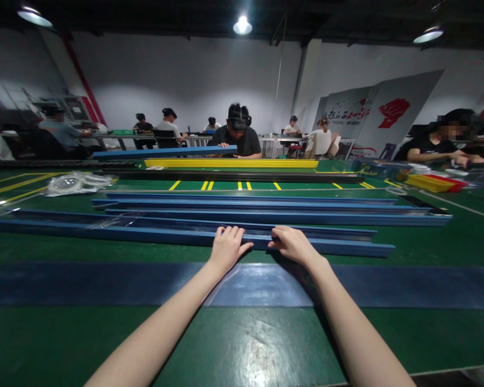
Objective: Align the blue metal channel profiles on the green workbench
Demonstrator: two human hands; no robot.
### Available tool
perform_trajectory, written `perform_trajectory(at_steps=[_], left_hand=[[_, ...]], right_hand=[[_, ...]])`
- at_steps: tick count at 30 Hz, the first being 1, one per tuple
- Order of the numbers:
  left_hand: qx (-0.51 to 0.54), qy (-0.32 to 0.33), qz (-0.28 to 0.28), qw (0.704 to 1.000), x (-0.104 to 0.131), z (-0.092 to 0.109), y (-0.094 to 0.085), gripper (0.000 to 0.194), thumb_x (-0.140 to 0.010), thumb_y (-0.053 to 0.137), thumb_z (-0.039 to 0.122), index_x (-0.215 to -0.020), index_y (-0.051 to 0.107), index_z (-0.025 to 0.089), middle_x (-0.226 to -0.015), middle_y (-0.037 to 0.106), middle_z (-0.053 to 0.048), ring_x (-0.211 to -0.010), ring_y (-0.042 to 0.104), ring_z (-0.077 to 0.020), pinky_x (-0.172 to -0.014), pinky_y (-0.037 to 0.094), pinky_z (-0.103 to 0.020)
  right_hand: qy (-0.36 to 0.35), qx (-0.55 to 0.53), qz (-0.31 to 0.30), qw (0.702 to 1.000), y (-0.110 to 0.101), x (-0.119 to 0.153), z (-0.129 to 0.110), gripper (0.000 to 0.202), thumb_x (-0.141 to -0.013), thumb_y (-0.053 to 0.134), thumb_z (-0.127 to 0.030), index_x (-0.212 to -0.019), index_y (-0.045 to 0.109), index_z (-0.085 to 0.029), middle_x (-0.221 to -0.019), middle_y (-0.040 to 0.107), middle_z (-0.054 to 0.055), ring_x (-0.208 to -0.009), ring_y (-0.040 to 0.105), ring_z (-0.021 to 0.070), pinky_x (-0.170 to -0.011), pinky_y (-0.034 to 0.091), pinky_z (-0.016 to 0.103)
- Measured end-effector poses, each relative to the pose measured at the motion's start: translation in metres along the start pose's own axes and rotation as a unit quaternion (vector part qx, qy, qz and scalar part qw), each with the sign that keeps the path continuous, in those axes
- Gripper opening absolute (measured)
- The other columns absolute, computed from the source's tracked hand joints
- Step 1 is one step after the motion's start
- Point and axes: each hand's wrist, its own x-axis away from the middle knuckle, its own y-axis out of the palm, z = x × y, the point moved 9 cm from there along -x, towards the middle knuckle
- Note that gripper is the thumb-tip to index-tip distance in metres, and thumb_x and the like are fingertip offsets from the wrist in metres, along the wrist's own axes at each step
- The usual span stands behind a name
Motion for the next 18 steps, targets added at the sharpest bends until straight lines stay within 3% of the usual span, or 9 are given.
perform_trajectory(at_steps=[12, 18], left_hand=[[-0.022, 0.015, 0.007, 1.0, -0.001, 0.003, -0.003, 0.041, -0.078, 0.053, 0.049, -0.101, 0.054, 0.015, -0.096, 0.062, -0.007, -0.09, 0.052, -0.0221, -0.079, 0.031, -0.035], [-0.027, 0.007, -0.002, 1.0, -0.001, 0.001, -0.001, 0.04, -0.077, 0.053, 0.049, -0.099, 0.055, 0.015, -0.096, 0.061, -0.007, -0.09, 0.051, -0.0226, -0.075, 0.031, -0.035]], right_hand=[[0.077, 0.022, -0.012, 0.997, -0.008, 0.015, 0.037, 0.013, -0.077, 0.053, -0.03, -0.071, 0.055, -0.019, -0.077, 0.061, 0.002, -0.072, 0.056, 0.0138, -0.054, 0.025, 0.022], [0.094, 0.036, -0.015, 0.995, -0.009, 0.017, 0.041, 0.014, -0.075, 0.052, -0.032, -0.072, 0.057, -0.019, -0.078, 0.063, 0.002, -0.073, 0.056, 0.0151, -0.055, 0.027, 0.022]])
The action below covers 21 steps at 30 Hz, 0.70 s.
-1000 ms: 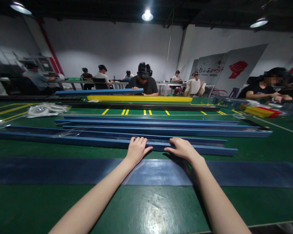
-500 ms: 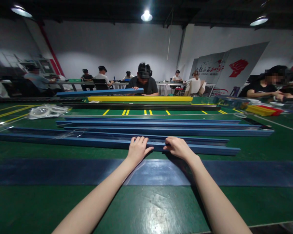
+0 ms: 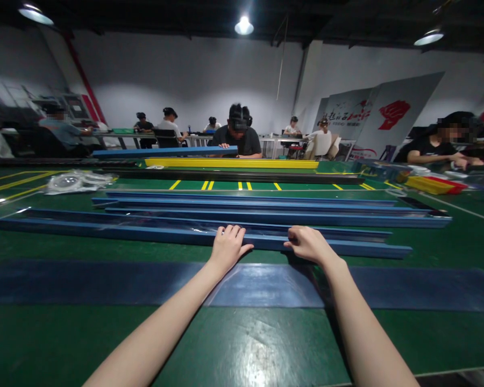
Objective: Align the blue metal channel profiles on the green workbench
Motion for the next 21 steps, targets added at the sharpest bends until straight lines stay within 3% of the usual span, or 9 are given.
perform_trajectory(at_steps=[10, 21], left_hand=[[0.01, 0.006, -0.004, 1.0, 0.001, 0.0, 0.002, 0.033, -0.078, 0.053, 0.048, -0.088, 0.056, 0.017, -0.09, 0.062, -0.006, -0.086, 0.051, -0.0212, -0.072, 0.029, -0.033], [0.017, 0.005, -0.005, 1.0, 0.0, 0.0, 0.002, 0.032, -0.077, 0.054, 0.048, -0.078, 0.056, 0.016, -0.078, 0.063, -0.005, -0.078, 0.053, -0.0206, -0.068, 0.029, -0.032]], right_hand=[[0.001, -0.021, -0.005, 1.0, -0.004, 0.001, -0.005, 0.032, -0.08, 0.043, -0.047, -0.08, 0.062, -0.021, -0.086, 0.065, 0.004, -0.08, 0.058, 0.0176, -0.061, 0.034, 0.023], [-0.029, -0.021, -0.033, 0.999, 0.012, -0.004, -0.02, 0.042, -0.081, 0.04, -0.049, -0.104, 0.061, -0.021, -0.103, 0.063, 0.007, -0.096, 0.056, 0.0197, -0.076, 0.039, 0.024]])
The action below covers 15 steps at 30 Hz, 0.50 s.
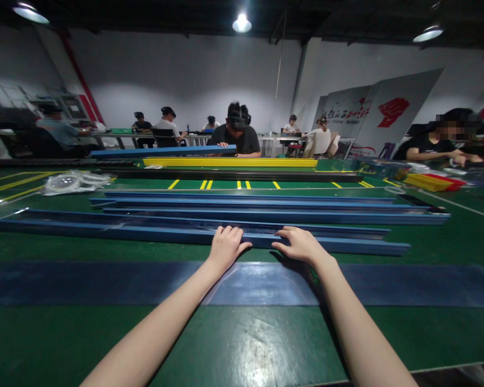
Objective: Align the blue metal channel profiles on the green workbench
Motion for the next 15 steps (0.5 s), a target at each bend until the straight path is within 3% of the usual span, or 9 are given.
perform_trajectory(at_steps=[15], left_hand=[[-0.005, -0.014, -0.019, 1.0, -0.0007, -0.0013, 0.0003, 0.033, -0.078, 0.051, 0.049, -0.081, 0.058, 0.017, -0.078, 0.063, -0.006, -0.077, 0.053, -0.021, -0.068, 0.03, -0.032]], right_hand=[[0.004, -0.001, -0.008, 1.0, 0.0033, -0.0007, 0.0, 0.044, -0.084, 0.038, -0.048, -0.113, 0.057, -0.021, -0.107, 0.06, 0.007, -0.098, 0.056, 0.0203, -0.076, 0.04, 0.026]])
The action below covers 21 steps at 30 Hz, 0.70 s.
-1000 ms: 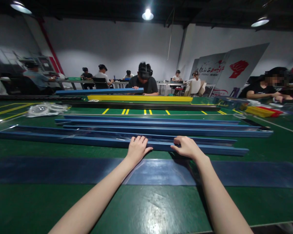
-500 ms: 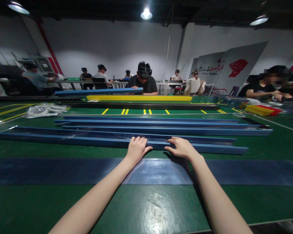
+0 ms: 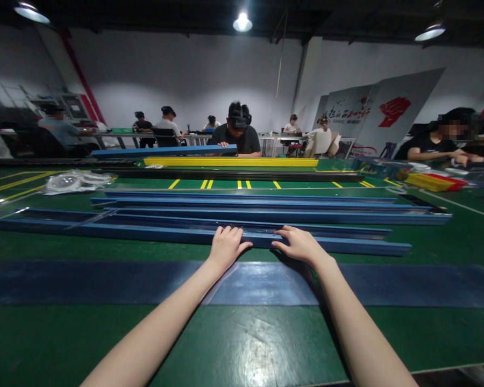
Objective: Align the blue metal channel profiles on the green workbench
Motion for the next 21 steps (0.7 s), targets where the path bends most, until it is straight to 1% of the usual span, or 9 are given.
perform_trajectory(at_steps=[6, 10, 16, 21], left_hand=[[0.002, -0.002, -0.003, 1.0, 0.0002, -0.0005, 0.0015, 0.033, -0.079, 0.05, 0.049, -0.081, 0.058, 0.017, -0.078, 0.063, -0.005, -0.077, 0.053, -0.0209, -0.069, 0.03, -0.032], [0.003, -0.002, -0.011, 1.0, -0.0003, -0.0007, 0.0039, 0.034, -0.079, 0.05, 0.05, -0.078, 0.057, 0.017, -0.078, 0.063, -0.006, -0.078, 0.053, -0.0209, -0.069, 0.03, -0.033], [0.012, 0.002, -0.009, 1.0, -0.0011, -0.0009, 0.005, 0.034, -0.079, 0.05, 0.05, -0.076, 0.055, 0.016, -0.077, 0.063, -0.005, -0.077, 0.053, -0.0205, -0.069, 0.03, -0.032], [0.013, 0.002, -0.011, 1.0, -0.0013, -0.0011, 0.0051, 0.034, -0.079, 0.05, 0.05, -0.075, 0.055, 0.017, -0.077, 0.064, -0.005, -0.076, 0.053, -0.0205, -0.068, 0.029, -0.032]], right_hand=[[0.005, -0.005, -0.003, 1.0, -0.0001, 0.0002, 0.0002, 0.045, -0.084, 0.038, -0.047, -0.115, 0.056, -0.02, -0.108, 0.059, 0.008, -0.099, 0.055, 0.0206, -0.077, 0.04, 0.026], [0.0, -0.003, 0.001, 1.0, 0.0011, -0.0002, 0.0009, 0.045, -0.084, 0.037, -0.048, -0.115, 0.056, -0.021, -0.108, 0.059, 0.008, -0.099, 0.055, 0.0206, -0.078, 0.04, 0.026], [0.0, -0.006, 0.004, 1.0, 0.0003, 0.0004, 0.0006, 0.045, -0.084, 0.037, -0.047, -0.115, 0.056, -0.021, -0.107, 0.06, 0.007, -0.098, 0.056, 0.0203, -0.076, 0.04, 0.025], [0.007, -0.009, -0.005, 1.0, -0.0005, 0.0008, 0.0002, 0.045, -0.084, 0.038, -0.047, -0.116, 0.056, -0.021, -0.109, 0.059, 0.008, -0.099, 0.055, 0.0203, -0.076, 0.04, 0.025]])
